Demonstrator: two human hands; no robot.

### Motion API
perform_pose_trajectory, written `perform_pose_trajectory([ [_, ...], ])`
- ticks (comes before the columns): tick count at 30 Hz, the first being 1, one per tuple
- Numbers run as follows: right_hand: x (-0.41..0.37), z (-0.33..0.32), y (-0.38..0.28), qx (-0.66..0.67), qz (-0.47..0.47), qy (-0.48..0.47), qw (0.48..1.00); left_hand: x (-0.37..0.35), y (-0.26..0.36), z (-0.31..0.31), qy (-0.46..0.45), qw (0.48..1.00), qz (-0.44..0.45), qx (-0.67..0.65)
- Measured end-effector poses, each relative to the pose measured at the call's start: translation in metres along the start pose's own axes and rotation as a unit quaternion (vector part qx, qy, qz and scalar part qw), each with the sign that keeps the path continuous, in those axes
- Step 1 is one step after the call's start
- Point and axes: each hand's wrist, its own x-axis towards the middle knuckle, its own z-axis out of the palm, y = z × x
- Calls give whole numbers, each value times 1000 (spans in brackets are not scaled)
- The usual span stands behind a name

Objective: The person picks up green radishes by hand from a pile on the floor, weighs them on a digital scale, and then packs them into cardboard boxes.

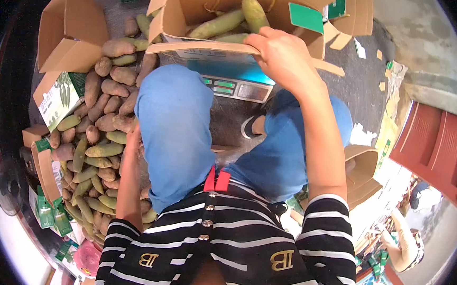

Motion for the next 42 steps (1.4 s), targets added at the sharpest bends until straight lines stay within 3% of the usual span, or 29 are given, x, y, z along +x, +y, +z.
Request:
perform_pose_trajectory([
  [2,0,1,1,-2,-11,14,1000,-2,1,-11,-53,998,-12,-36],
  [6,-3,4,5,-20,-11,9,1000,-30,42,-15,-23,991,63,-113],
  [9,-4,6,4,-12,0,17,1000,-45,81,-22,33,980,180,-84],
  [13,-8,4,4,-2,10,21,1000,-82,140,-26,39,945,315,-80],
  [15,-11,6,10,5,-5,52,999,-102,168,-17,63,908,400,-108],
  [21,-14,6,14,2,-7,46,999,-134,230,-6,-57,864,493,-85],
  [27,-13,5,13,-14,7,5,1000,-178,291,59,56,824,552,115],
  [30,-13,7,15,-8,7,10,1000,-191,309,79,104,732,621,261],
  [34,-14,4,14,-6,3,16,1000,-174,332,103,154,596,603,507],
  [37,-14,5,11,-1,8,8,1000,-166,341,146,179,566,581,557],
  [40,-14,2,11,0,10,6,1000,-202,350,160,-16,705,608,364],
  [42,-15,2,12,-1,9,16,1000,-178,352,163,-39,711,640,287],
])
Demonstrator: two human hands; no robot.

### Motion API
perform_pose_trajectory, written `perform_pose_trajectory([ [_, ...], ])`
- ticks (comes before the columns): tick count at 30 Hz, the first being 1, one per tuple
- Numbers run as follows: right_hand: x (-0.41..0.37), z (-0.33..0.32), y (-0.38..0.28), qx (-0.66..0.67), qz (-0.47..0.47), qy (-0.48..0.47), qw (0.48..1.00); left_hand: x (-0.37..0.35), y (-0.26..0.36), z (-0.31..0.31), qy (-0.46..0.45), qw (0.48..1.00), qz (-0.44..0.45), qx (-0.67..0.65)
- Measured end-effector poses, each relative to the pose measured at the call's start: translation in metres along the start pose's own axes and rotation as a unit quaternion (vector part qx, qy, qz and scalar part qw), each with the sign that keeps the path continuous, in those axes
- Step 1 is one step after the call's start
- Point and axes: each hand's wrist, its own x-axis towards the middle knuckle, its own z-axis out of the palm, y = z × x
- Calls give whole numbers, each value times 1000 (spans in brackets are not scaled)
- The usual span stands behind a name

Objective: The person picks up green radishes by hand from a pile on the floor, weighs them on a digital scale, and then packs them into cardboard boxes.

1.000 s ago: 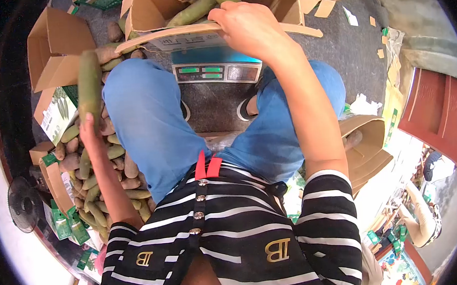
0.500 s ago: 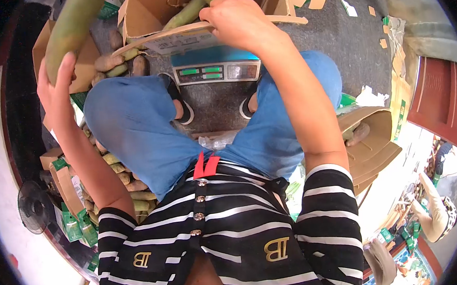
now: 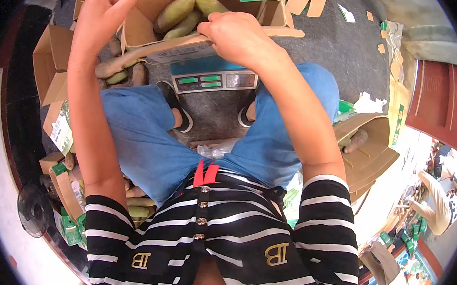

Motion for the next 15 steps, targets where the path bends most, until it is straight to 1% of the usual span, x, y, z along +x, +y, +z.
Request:
perform_pose_trajectory([
  [1,-1,1,2,-1,-1,12,1000,2,-10,2,22,999,14,-33],
  [2,-1,2,3,-2,-2,23,1000,1,-16,2,23,999,-12,-19],
  [5,0,4,3,11,-22,51,998,-3,-33,4,-12,993,-107,-56],
  [8,0,2,0,9,-21,53,998,-11,-39,2,11,999,-33,7],
  [11,-1,1,0,9,-14,43,999,-7,-56,7,16,996,-9,82],
  [14,-3,-2,-1,23,-7,38,999,-6,-54,16,44,994,-11,104],
  [15,-2,-3,-1,27,-7,41,999,-6,-52,18,47,995,-16,90],
])
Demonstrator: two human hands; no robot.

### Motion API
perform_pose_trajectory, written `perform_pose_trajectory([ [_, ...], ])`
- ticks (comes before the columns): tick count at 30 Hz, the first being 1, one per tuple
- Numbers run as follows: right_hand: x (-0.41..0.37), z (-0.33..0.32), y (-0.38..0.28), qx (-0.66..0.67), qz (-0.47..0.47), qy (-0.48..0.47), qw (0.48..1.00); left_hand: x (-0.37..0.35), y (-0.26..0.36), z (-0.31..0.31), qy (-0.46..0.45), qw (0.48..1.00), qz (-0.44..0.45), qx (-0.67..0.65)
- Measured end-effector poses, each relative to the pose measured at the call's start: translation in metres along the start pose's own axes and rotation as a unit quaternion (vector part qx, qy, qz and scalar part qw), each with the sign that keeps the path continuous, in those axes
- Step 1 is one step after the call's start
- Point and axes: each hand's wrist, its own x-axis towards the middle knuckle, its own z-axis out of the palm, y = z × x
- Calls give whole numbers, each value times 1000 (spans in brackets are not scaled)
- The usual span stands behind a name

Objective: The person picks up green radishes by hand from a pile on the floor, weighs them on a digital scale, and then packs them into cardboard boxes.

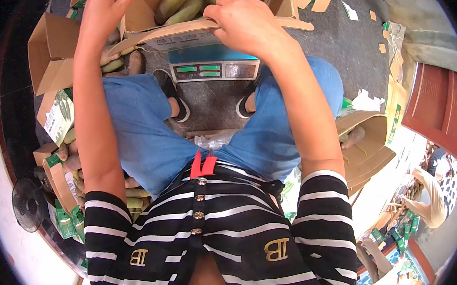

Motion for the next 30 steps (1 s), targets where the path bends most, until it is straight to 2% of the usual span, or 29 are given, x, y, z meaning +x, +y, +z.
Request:
perform_pose_trajectory([
  [2,2,-4,-3,7,-1,6,1000,0,4,3,4,1000,-10,-28],
  [12,2,-7,-10,18,-33,46,998,-3,12,0,1,1000,-11,0],
  [30,1,-15,-13,9,-14,48,999,-3,12,3,0,1000,4,-3],
])
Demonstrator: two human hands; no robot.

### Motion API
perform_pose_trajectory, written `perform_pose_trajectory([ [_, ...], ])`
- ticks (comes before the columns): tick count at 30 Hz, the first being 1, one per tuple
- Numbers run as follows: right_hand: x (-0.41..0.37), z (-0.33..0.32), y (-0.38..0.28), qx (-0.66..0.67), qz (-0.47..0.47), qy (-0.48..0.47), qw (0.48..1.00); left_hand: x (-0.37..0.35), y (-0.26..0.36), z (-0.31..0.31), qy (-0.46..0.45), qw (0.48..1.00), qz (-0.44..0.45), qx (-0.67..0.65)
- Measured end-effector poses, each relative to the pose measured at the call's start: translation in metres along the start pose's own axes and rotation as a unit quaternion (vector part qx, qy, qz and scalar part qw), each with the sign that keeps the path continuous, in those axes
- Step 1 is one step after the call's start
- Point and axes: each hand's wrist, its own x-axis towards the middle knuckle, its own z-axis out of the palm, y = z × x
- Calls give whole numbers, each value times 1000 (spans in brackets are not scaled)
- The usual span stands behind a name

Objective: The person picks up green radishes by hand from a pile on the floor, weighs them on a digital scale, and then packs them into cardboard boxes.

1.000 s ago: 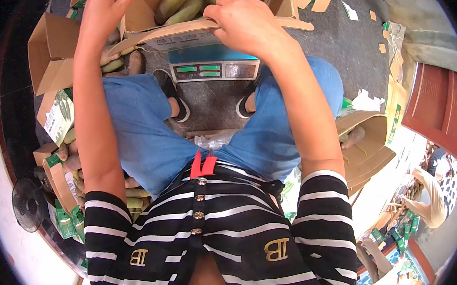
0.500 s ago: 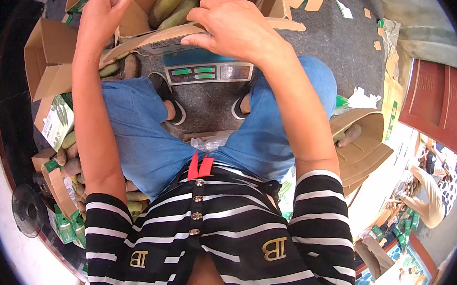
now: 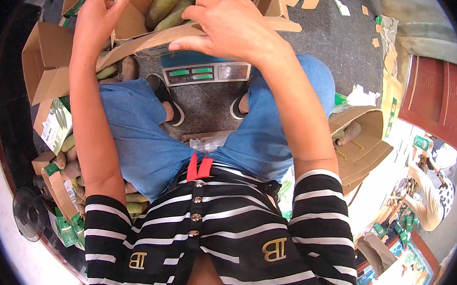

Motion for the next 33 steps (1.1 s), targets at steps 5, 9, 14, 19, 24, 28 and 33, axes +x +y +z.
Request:
perform_pose_trajectory([
  [5,2,3,1,-3,-10,55,998,0,2,1,1,1000,8,-18],
  [9,3,8,6,-2,-18,83,996,1,3,3,4,1000,16,-11],
  [14,3,9,6,2,-26,96,995,0,9,2,7,1000,13,-3],
  [19,3,8,5,-4,-28,98,995,2,5,5,-6,1000,11,-18],
  [24,4,7,5,-8,-28,81,996,2,4,7,-10,1000,22,-15],
  [28,4,9,5,2,-35,95,995,2,9,9,-5,1000,23,-5],
  [33,6,10,3,7,-38,98,994,4,7,13,-5,999,36,-1],
])
